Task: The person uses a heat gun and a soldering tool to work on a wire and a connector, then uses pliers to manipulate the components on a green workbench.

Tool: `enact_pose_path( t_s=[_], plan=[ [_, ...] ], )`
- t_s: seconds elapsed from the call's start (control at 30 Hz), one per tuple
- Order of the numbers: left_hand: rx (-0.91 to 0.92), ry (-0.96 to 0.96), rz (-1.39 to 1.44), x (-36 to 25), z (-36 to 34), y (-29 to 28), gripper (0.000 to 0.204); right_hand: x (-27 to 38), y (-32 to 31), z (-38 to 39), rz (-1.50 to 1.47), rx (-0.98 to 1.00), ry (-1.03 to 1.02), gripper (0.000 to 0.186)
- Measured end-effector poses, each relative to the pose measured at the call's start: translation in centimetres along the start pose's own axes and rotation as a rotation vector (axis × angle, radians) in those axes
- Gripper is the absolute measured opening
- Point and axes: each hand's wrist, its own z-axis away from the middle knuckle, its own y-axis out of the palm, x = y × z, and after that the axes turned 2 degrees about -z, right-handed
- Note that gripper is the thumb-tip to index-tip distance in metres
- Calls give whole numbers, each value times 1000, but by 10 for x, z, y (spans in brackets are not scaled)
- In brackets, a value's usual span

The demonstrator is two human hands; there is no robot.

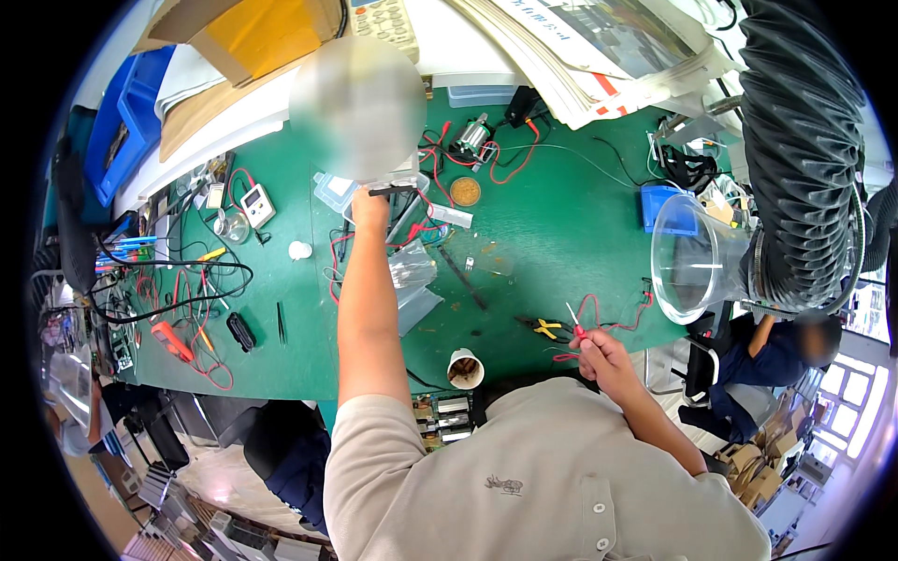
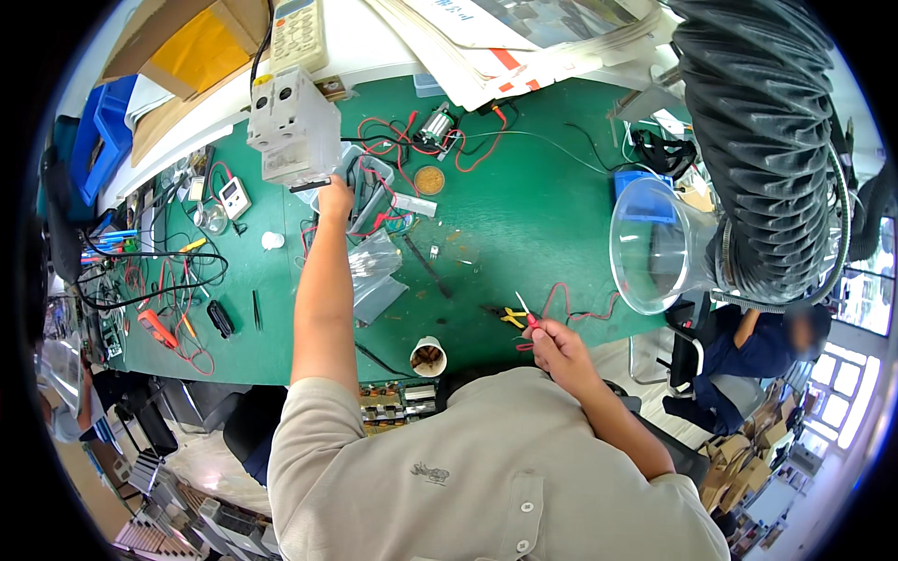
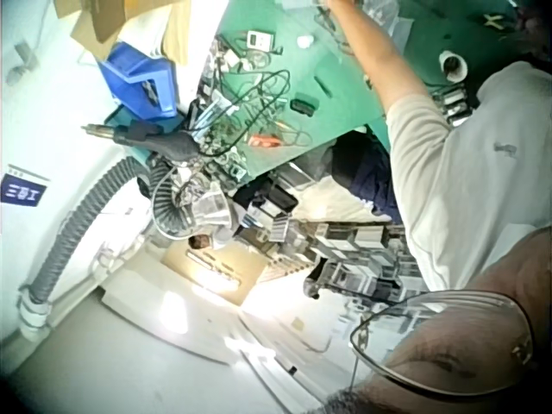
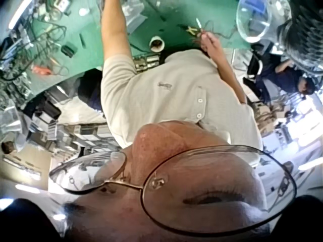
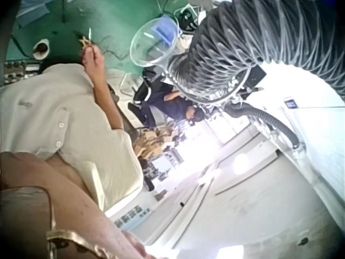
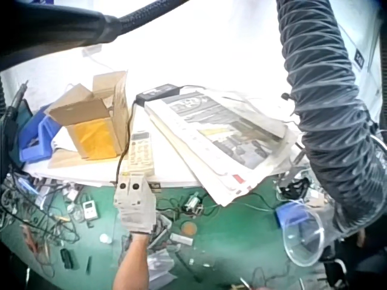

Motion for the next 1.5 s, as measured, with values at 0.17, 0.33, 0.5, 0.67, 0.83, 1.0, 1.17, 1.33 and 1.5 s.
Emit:
enact_pose_path(
  t_s=[0.17,0.33,0.5,0.67,0.83,1.0,1.17,1.33,1.5],
  plan=[
    [-136,216,13,9,3,-11,30,2,-6,4,-13,24,-38,21],
    [-5,-13,795,-8,63,-67,16,-3,-13,3,14,47,-92,22],
    [128,-127,1862,-63,178,-120,20,15,0,9,45,185,-80,22],
    [365,-7,2111,-144,286,-147,17,65,30,33,146,355,-182,24],
    [385,69,2081,-198,351,-168,13,87,24,58,395,477,-442,23],
    [307,78,2004,-216,383,-180,13,89,6,76,463,524,-577,24],
    [301,118,1994,-229,408,-181,13,86,-8,89,471,570,-548,24],
    [187,118,1868,-243,427,-177,15,83,-21,97,489,564,-587,24],
    [147,145,1697,-253,443,-173,15,87,-28,107,477,517,-555,22]
  ],
)
